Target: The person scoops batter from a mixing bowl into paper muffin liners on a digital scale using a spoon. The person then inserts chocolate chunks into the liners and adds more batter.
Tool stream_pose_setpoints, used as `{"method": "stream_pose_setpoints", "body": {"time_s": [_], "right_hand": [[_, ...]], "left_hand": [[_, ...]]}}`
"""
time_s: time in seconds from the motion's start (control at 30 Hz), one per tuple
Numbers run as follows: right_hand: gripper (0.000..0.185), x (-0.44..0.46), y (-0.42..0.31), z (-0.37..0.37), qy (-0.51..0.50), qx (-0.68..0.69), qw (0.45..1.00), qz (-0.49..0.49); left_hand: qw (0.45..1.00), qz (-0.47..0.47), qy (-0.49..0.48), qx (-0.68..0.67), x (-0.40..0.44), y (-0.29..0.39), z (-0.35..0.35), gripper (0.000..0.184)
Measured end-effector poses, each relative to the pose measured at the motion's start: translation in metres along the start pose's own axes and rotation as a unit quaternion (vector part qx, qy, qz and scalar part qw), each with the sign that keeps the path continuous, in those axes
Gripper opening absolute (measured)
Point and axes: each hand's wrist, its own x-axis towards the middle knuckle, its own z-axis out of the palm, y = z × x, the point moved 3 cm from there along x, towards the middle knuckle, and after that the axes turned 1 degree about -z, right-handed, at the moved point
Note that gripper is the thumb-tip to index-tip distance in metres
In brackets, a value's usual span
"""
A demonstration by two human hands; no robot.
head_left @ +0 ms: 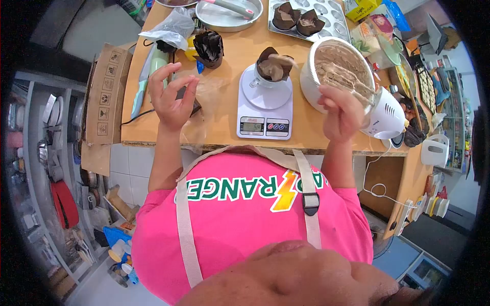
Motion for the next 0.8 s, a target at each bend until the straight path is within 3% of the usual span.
{"method": "stream_pose_setpoints", "body": {"time_s": [0.1, 0.13, 0.43, 0.8], "right_hand": [[0.014, 0.008, -0.014, -0.019, 0.055, 0.034, 0.998, -0.017], [0.024, 0.007, -0.015, -0.021, 0.071, 0.017, 0.997, -0.04], [0.03, 0.008, -0.019, -0.023, 0.121, 0.071, 0.988, -0.063], [0.02, 0.005, -0.012, -0.011, 0.069, 0.044, 0.996, -0.045]], "left_hand": [[1.0, -0.004, -0.005, 0.002, 0.0, 0.0, 0.001, 0.021], [1.0, -0.003, -0.001, -0.007, 0.0, 0.0, 0.002, 0.021], [1.0, 0.0, 0.01, -0.004, 0.001, 0.0, 0.003, 0.02], [1.0, -0.01, 0.001, 0.001, -0.001, 0.0, 0.002, 0.02]]}}
